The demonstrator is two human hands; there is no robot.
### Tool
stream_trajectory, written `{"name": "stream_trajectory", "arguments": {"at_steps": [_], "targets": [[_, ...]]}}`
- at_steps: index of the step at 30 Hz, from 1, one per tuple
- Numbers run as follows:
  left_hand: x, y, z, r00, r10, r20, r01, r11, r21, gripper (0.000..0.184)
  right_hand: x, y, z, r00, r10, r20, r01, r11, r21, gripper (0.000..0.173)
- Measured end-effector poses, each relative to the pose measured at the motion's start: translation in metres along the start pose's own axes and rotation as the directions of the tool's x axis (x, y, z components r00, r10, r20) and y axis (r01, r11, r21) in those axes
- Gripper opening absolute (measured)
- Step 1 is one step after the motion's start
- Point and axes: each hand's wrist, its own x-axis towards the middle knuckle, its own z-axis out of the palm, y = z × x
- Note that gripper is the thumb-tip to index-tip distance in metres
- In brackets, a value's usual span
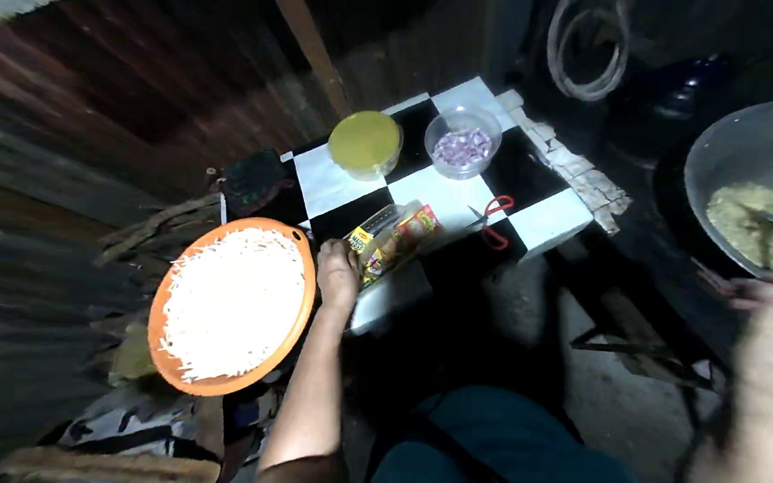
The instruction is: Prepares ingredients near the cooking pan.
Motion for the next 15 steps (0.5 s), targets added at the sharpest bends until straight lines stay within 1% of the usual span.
{"name": "stream_trajectory", "arguments": {"at_steps": [1, 2, 3, 4, 7, 8, 10, 12, 13, 15], "targets": [[0.009, -0.005, 0.005, 1.000, -0.011, 0.019, 0.010, 1.000, 0.025, 0.034, 0.001, -0.023, 0.034, 0.992, -0.036, 0.121, 0.047, 0.995, -0.091, 0.034], [0.016, -0.009, 0.010, 0.999, -0.022, 0.041, 0.020, 0.999, 0.047, 0.035, 0.002, -0.042, 0.064, 0.969, -0.060, 0.241, 0.100, 0.982, -0.159, 0.034], [0.021, -0.013, 0.016, 0.998, -0.030, 0.062, 0.026, 0.998, 0.059, 0.037, 0.002, -0.054, 0.091, 0.933, -0.071, 0.353, 0.144, 0.972, -0.187, 0.033], [0.024, -0.016, 0.020, 0.995, -0.047, 0.084, 0.042, 0.997, 0.059, 0.038, 0.004, -0.058, 0.115, 0.896, -0.068, 0.439, 0.160, 0.971, -0.177, 0.031], [0.031, -0.014, 0.022, 0.972, -0.163, 0.170, 0.157, 0.987, 0.046, 0.041, 0.020, -0.047, 0.177, 0.819, -0.056, 0.571, 0.158, 0.979, -0.131, 0.026], [0.033, -0.013, 0.022, 0.960, -0.205, 0.192, 0.196, 0.979, 0.063, 0.041, 0.029, -0.038, 0.196, 0.791, -0.032, 0.611, 0.154, 0.977, -0.149, 0.026], [0.032, -0.014, 0.026, 0.954, -0.232, 0.188, 0.212, 0.970, 0.122, 0.036, 0.048, -0.022, 0.232, 0.736, 0.024, 0.676, 0.161, 0.965, -0.209, 0.028], [0.030, -0.018, 0.031, 0.974, -0.172, 0.147, 0.153, 0.979, 0.133, 0.029, 0.064, -0.005, 0.266, 0.686, 0.034, 0.727, 0.213, 0.946, -0.245, 0.035], [0.029, -0.016, 0.029, 0.977, -0.163, 0.140, 0.146, 0.982, 0.123, 0.028, 0.072, 0.001, 0.282, 0.646, 0.036, 0.763, 0.248, 0.935, -0.255, 0.042], [0.026, -0.010, 0.020, 0.973, -0.195, 0.121, 0.189, 0.980, 0.059, 0.028, 0.087, 0.008, 0.302, 0.539, 0.071, 0.839, 0.305, 0.912, -0.274, 0.055]]}}
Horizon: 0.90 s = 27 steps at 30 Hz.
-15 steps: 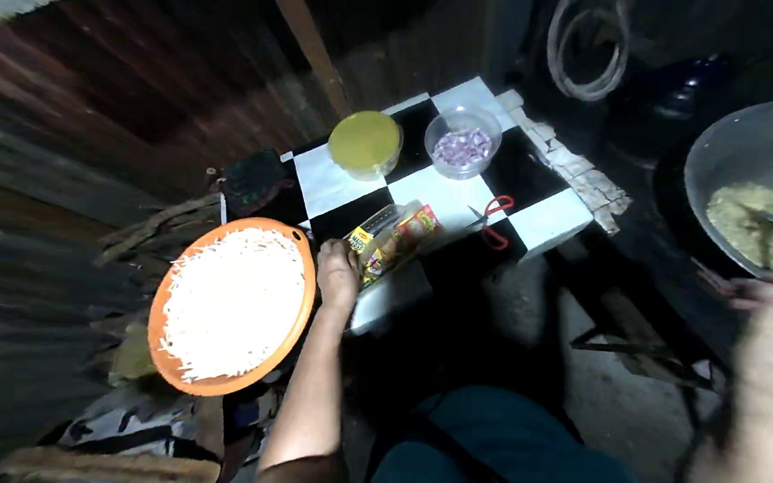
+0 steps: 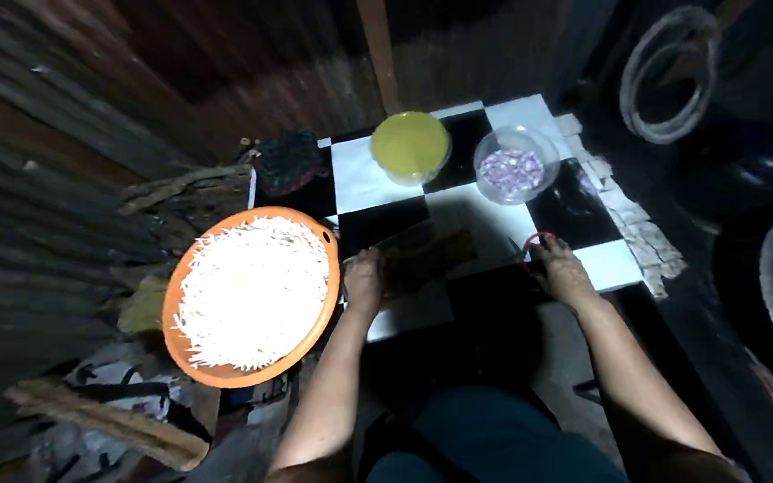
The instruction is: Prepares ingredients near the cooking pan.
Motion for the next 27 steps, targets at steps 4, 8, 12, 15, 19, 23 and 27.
{"name": "stream_trajectory", "arguments": {"at_steps": [4, 8, 12, 15, 19, 23, 27], "targets": [[-0.014, 0.000, -0.020, 0.965, -0.091, -0.248, -0.049, 0.861, -0.507, 0.018, 0.015, -0.004, -0.012, 0.991, 0.013, 0.131, -0.008, 0.999, -0.039, 0.054], [-0.030, 0.027, -0.029, 0.936, -0.265, -0.229, -0.210, 0.098, -0.973, 0.011, 0.012, -0.006, -0.019, 0.995, 0.003, 0.095, 0.004, 0.998, -0.068, 0.044], [-0.027, 0.038, -0.015, 0.975, -0.209, -0.079, -0.113, -0.154, -0.982, 0.017, 0.014, -0.001, -0.019, 0.998, -0.007, 0.057, 0.015, 0.991, -0.134, 0.035], [-0.023, 0.034, -0.007, 0.943, -0.222, -0.247, -0.136, 0.421, -0.897, 0.011, 0.015, 0.012, -0.024, 0.997, 0.030, 0.074, -0.028, 0.999, -0.027, 0.032], [-0.029, 0.024, 0.006, 0.938, 0.024, -0.347, -0.137, 0.942, -0.305, 0.023, 0.003, 0.036, -0.022, 0.996, 0.070, 0.054, -0.088, 0.825, 0.559, 0.031], [-0.034, 0.026, 0.011, 0.924, 0.053, -0.378, -0.112, 0.984, -0.135, 0.036, -0.019, 0.042, -0.015, 0.994, 0.065, 0.089, -0.079, -0.142, 0.987, 0.031], [-0.035, 0.025, 0.009, 0.894, -0.012, -0.448, -0.077, 0.980, -0.181, 0.024, -0.035, 0.031, -0.006, 0.982, -0.028, 0.188, -0.176, -0.513, 0.840, 0.029]]}}
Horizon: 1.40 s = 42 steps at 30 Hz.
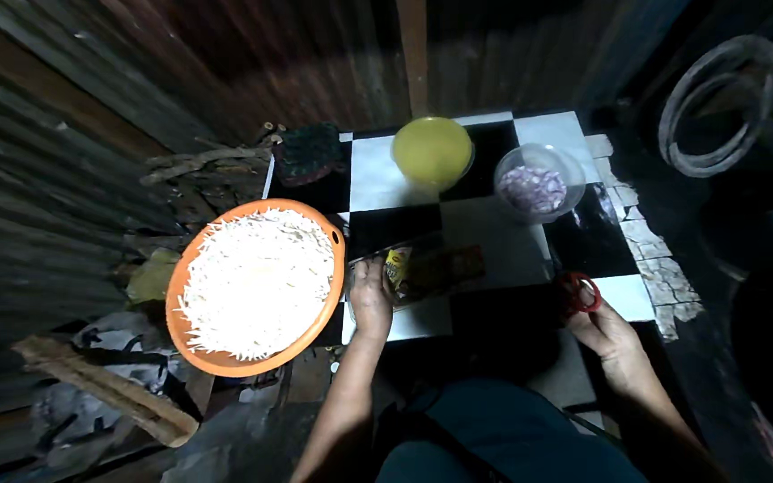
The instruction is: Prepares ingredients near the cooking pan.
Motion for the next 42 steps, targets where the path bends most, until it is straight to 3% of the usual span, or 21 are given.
{"name": "stream_trajectory", "arguments": {"at_steps": [2, 4, 6, 7, 8, 11, 14, 18, 20, 22, 26, 30, 32, 35, 39, 42], "targets": [[0.000, 0.004, -0.006, 1.000, 0.014, -0.025, -0.014, 0.999, 0.036, 0.019, -0.003, 0.008, 0.009, 1.000, 0.016, 0.010, -0.017, 0.999, 0.037, 0.024], [0.002, 0.006, -0.010, 0.999, 0.025, -0.041, -0.022, 0.997, 0.070, 0.015, -0.004, 0.012, 0.027, 0.999, 0.033, -0.005, -0.033, 0.999, -0.042, 0.028], [0.003, 0.003, -0.007, 0.995, -0.062, 0.075, 0.055, 0.993, 0.102, 0.024, 0.001, 0.016, 0.050, 0.998, 0.063, -0.029, -0.069, 0.948, -0.309, 0.031], [0.005, 0.001, -0.005, 0.977, -0.128, 0.170, 0.107, 0.986, 0.129, 0.033, 0.007, 0.019, 0.058, 0.997, 0.070, -0.019, -0.070, 0.854, -0.515, 0.029], [0.006, 0.000, -0.002, 0.952, -0.171, 0.252, 0.136, 0.979, 0.152, 0.040, 0.014, 0.022, 0.067, 0.997, 0.068, -0.032, -0.074, 0.812, -0.579, 0.025], [0.005, 0.002, 0.003, 0.882, -0.243, 0.404, 0.172, 0.964, 0.205, 0.044, 0.008, 0.029, 0.086, 0.997, 0.074, 0.031, -0.040, 0.791, -0.610, 0.023], [0.003, 0.005, 0.000, 0.902, -0.241, 0.359, 0.210, 0.970, 0.122, 0.035, 0.000, 0.026, 0.099, 0.988, 0.145, 0.046, -0.065, 0.676, -0.734, 0.031], [0.003, 0.018, 0.003, 0.920, -0.162, 0.357, 0.128, 0.985, 0.118, 0.047, -0.002, 0.033, 0.096, 0.974, 0.186, 0.130, -0.059, 0.763, -0.644, 0.037], [0.004, 0.021, 0.012, 0.885, -0.143, 0.443, 0.076, 0.983, 0.167, 0.057, 0.000, 0.038, 0.097, 0.967, 0.207, 0.148, -0.054, 0.735, -0.676, 0.048], [0.002, 0.020, 0.017, 0.874, -0.122, 0.470, 0.019, 0.976, 0.216, 0.051, -0.005, 0.039, 0.113, 0.975, 0.206, 0.082, -0.080, 0.671, -0.737, 0.052], [-0.006, 0.005, 0.011, 0.953, -0.050, 0.298, 0.012, 0.992, 0.127, 0.029, -0.009, 0.038, 0.122, 0.972, 0.216, 0.089, -0.077, 0.656, -0.751, 0.072], [-0.006, -0.001, -0.005, 0.995, -0.056, 0.083, 0.058, 0.998, -0.033, 0.026, -0.003, 0.036, 0.118, 0.959, 0.243, 0.148, -0.040, 0.629, -0.776, 0.091], [-0.004, -0.004, -0.004, 0.974, -0.142, 0.178, 0.138, 0.990, 0.039, 0.029, 0.002, 0.037, 0.120, 0.951, 0.264, 0.159, -0.024, 0.579, -0.815, 0.078], [-0.005, -0.010, 0.003, 0.952, -0.169, 0.256, 0.156, 0.985, 0.067, 0.051, 0.013, 0.045, 0.114, 0.942, 0.252, 0.221, 0.040, 0.570, -0.821, 0.078], [-0.018, -0.016, 0.006, 0.995, -0.074, 0.064, 0.077, 0.996, -0.048, 0.042, 0.015, 0.050, 0.110, 0.928, 0.272, 0.253, 0.062, 0.559, -0.827, 0.071], [-0.020, -0.009, 0.004, 0.990, 0.097, -0.101, -0.091, 0.994, 0.068, 0.025, 0.010, 0.049, 0.117, 0.931, 0.277, 0.236, 0.055, 0.535, -0.843, 0.065]]}}
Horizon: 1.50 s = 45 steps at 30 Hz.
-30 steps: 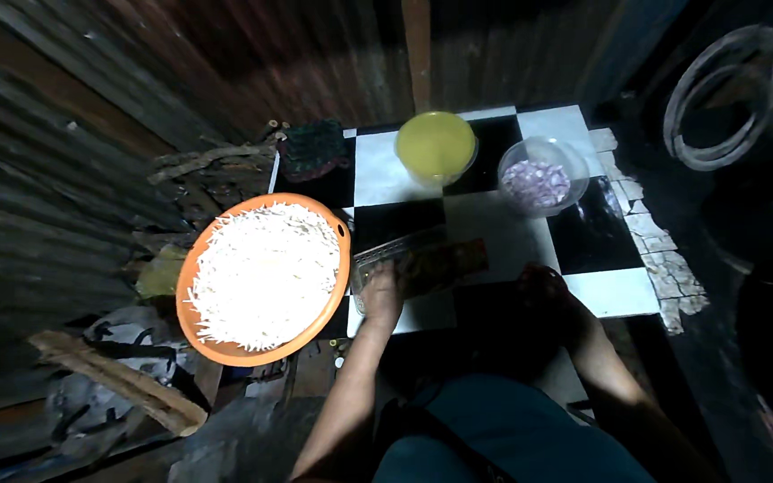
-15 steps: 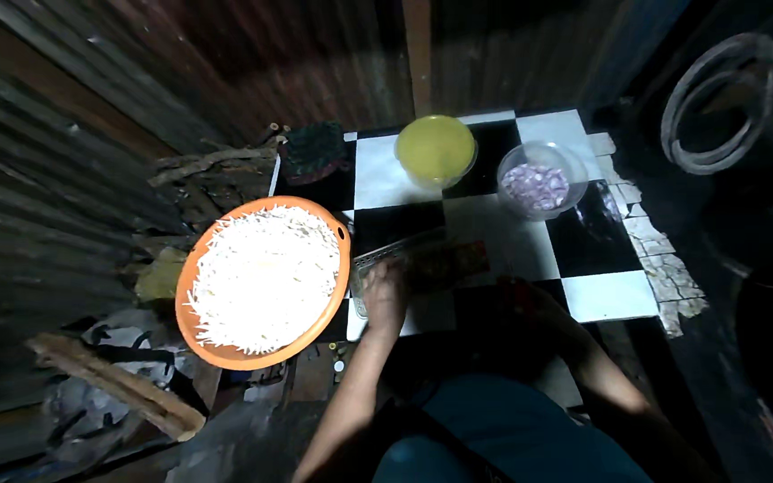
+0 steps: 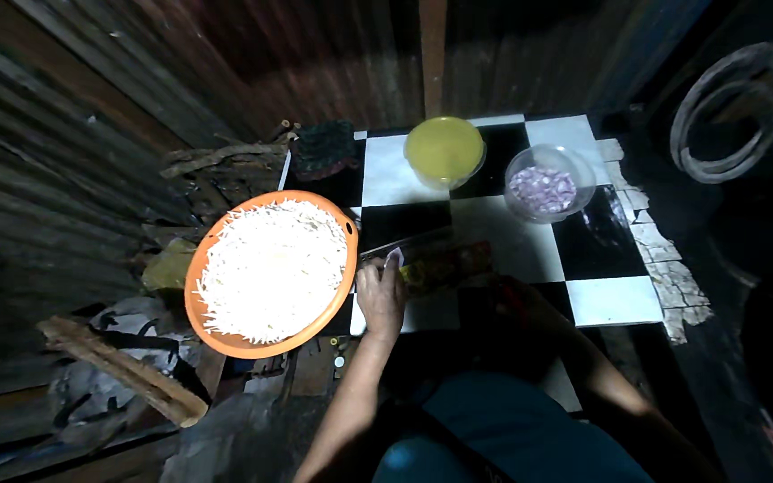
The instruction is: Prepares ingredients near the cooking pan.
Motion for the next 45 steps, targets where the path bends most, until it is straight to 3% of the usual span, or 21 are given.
{"name": "stream_trajectory", "arguments": {"at_steps": [1, 3, 5, 7, 11, 15, 18, 19, 20, 22, 24, 25, 27, 31, 38, 45], "targets": [[0.002, 0.004, -0.001, 0.998, 0.019, 0.052, -0.022, 0.998, 0.055, 0.023, -0.002, -0.001, 0.001, 1.000, -0.003, 0.008, 0.003, 1.000, -0.007, 0.063], [0.011, 0.011, -0.004, 0.955, -0.076, 0.287, 0.033, 0.988, 0.152, 0.028, -0.005, -0.002, 0.003, 1.000, -0.006, 0.025, 0.007, 0.999, -0.038, 0.062], [0.024, 0.015, -0.005, 0.832, -0.241, 0.500, 0.128, 0.960, 0.250, 0.040, -0.006, -0.005, 0.007, 1.000, 0.011, 0.009, -0.011, 0.998, -0.054, 0.061], [0.029, 0.016, -0.005, 0.749, -0.321, 0.579, 0.198, 0.943, 0.266, 0.049, -0.008, -0.006, 0.008, 0.999, 0.027, -0.018, -0.028, 0.995, -0.091, 0.057], [0.022, 0.009, -0.002, 0.786, -0.324, 0.527, 0.257, 0.946, 0.198, 0.050, -0.014, -0.005, 0.005, 0.999, 0.040, -0.028, -0.045, 0.986, -0.163, 0.053], [0.026, 0.009, -0.008, 0.762, -0.319, 0.564, 0.320, 0.942, 0.100, 0.039, -0.017, -0.003, 0.005, 0.999, 0.028, -0.020, -0.031, 0.983, -0.181, 0.052], [0.020, 0.005, -0.017, 0.872, -0.288, 0.395, 0.392, 0.895, -0.213, 0.012, -0.016, -0.007, 0.006, 1.000, -0.011, -0.001, 0.011, 0.979, -0.204, 0.049], [0.017, 0.002, -0.017, 0.879, -0.323, 0.350, 0.446, 0.816, -0.367, 0.011, -0.017, -0.009, 0.007, 1.000, -0.019, -0.002, 0.018, 0.980, -0.198, 0.049], [0.014, 0.000, -0.018, 0.854, -0.386, 0.349, 0.520, 0.656, -0.547, 0.010, -0.017, -0.010, 0.007, 1.000, -0.023, -0.002, 0.022, 0.981, -0.194, 0.048], [0.007, -0.001, -0.022, 0.795, -0.442, 0.416, 0.523, 0.151, -0.839, 0.010, -0.016, -0.010, 0.009, 0.999, -0.046, -0.002, 0.045, 0.982, -0.182, 0.047], [0.003, 0.001, -0.028, 0.802, -0.361, 0.476, 0.387, -0.293, -0.874, 0.021, -0.013, -0.016, 0.012, 0.997, -0.073, 0.009, 0.073, 0.986, -0.149, 0.048], [0.003, 0.005, -0.030, 0.804, -0.326, 0.498, 0.334, -0.446, -0.831, 0.025, -0.011, -0.018, 0.015, 0.996, -0.091, 0.026, 0.093, 0.987, -0.132, 0.051], [0.002, 0.015, -0.034, 0.822, -0.271, 0.500, 0.285, -0.564, -0.775, 0.027, -0.007, -0.022, 0.021, 0.990, -0.123, 0.074, 0.131, 0.984, -0.117, 0.055], [0.010, 0.019, -0.059, 0.896, -0.179, 0.406, 0.243, -0.569, -0.786, 0.029, 0.001, -0.040, 0.030, 0.977, -0.178, 0.115, 0.199, 0.957, -0.211, 0.056], [0.012, 0.008, -0.057, 0.874, -0.240, 0.422, 0.288, -0.442, -0.849, 0.030, 0.015, -0.064, 0.045, 0.944, -0.257, 0.207, 0.317, 0.881, -0.351, 0.056], [0.013, 0.002, -0.068, 0.884, -0.268, 0.382, 0.293, -0.318, -0.902, 0.026, 0.036, -0.088, 0.067, 0.935, -0.216, 0.283, 0.332, 0.813, -0.478, 0.052]]}}
